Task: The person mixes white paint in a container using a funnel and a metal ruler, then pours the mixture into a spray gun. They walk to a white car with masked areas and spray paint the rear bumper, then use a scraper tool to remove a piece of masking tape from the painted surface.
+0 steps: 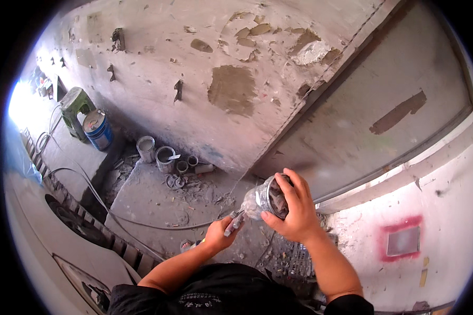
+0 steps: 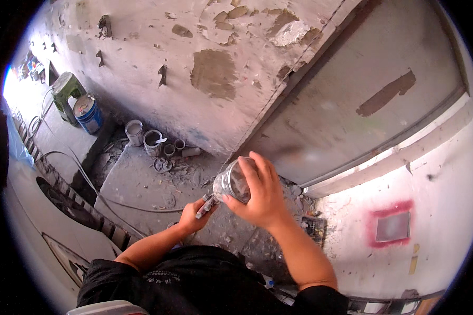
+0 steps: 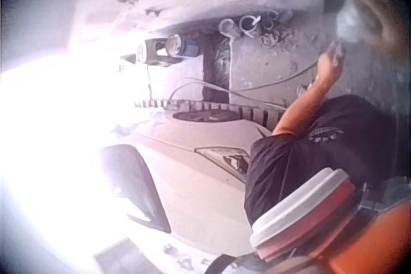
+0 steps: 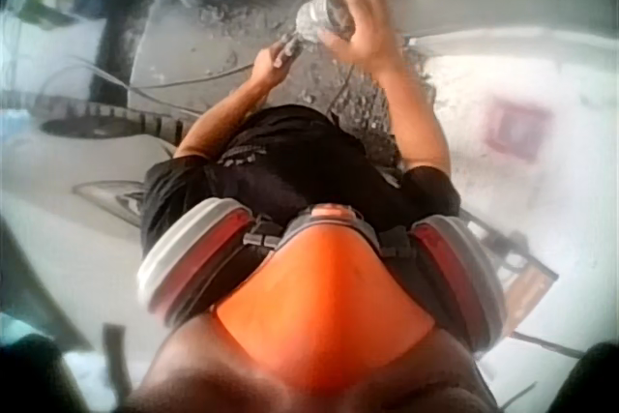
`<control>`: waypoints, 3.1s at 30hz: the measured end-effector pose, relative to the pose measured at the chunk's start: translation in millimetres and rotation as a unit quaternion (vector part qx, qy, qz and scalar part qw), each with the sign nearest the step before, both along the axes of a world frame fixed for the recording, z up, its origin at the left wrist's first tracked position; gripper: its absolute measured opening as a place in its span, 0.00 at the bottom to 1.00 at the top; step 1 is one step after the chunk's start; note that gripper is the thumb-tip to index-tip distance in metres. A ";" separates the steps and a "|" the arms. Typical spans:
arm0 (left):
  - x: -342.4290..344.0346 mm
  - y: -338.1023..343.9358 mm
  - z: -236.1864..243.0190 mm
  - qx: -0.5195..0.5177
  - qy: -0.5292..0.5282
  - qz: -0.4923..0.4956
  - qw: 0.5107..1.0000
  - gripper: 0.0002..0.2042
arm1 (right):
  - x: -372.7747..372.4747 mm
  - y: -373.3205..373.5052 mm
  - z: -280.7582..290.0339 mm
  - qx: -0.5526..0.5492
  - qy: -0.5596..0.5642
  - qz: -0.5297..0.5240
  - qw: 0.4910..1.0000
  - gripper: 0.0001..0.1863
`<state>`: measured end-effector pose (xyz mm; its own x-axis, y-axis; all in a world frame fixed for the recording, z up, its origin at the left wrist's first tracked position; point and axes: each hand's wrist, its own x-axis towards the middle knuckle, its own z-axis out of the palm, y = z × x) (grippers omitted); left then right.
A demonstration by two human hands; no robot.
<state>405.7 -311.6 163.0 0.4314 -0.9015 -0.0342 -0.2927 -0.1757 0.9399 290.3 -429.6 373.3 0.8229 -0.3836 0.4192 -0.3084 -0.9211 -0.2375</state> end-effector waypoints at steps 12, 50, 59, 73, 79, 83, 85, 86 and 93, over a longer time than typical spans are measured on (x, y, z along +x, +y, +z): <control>15.4 4.0 7.5 -0.001 0.042 -0.030 0.999 0.14 | 18.0 -11.2 14.5 -0.013 0.027 0.122 0.992 0.40; 85.6 -32.0 29.5 -0.040 0.017 0.381 0.924 0.11 | 141.8 -148.4 -111.4 0.647 -0.193 0.091 0.732 0.18; 101.9 -61.4 70.3 -0.052 0.036 0.470 0.881 0.14 | 161.9 -60.1 -198.7 0.518 -0.022 0.303 0.799 0.22; 142.1 -19.3 109.0 -0.057 -0.076 0.269 0.958 0.29 | 226.3 -18.4 -148.1 0.542 -0.063 0.335 0.768 0.27; 168.6 36.5 104.3 -0.202 0.114 0.155 0.960 0.28 | 243.2 -15.2 -137.3 0.486 -0.133 0.358 0.786 0.15; 219.4 74.9 75.8 -0.274 0.290 0.363 0.842 0.29 | 229.9 -19.7 -124.0 0.540 -0.003 0.308 0.784 0.18; 240.2 87.6 64.6 -0.258 0.301 0.379 0.836 0.35 | 221.7 -15.4 -122.8 0.549 0.065 0.307 0.775 0.18; 249.6 93.4 60.1 -0.252 0.311 0.360 0.843 0.37 | 216.4 -14.2 -123.2 0.554 0.107 0.297 0.770 0.18; 274.2 116.0 33.9 -0.239 0.367 0.340 0.832 0.39 | 194.5 -3.3 -150.2 0.408 0.195 0.366 0.813 0.13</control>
<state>679.9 -195.6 196.9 0.8684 -0.4440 -0.2207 0.4051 0.3789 0.8320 484.8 -432.9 223.1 0.9654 0.2492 -0.0772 0.0529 -0.4768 -0.8774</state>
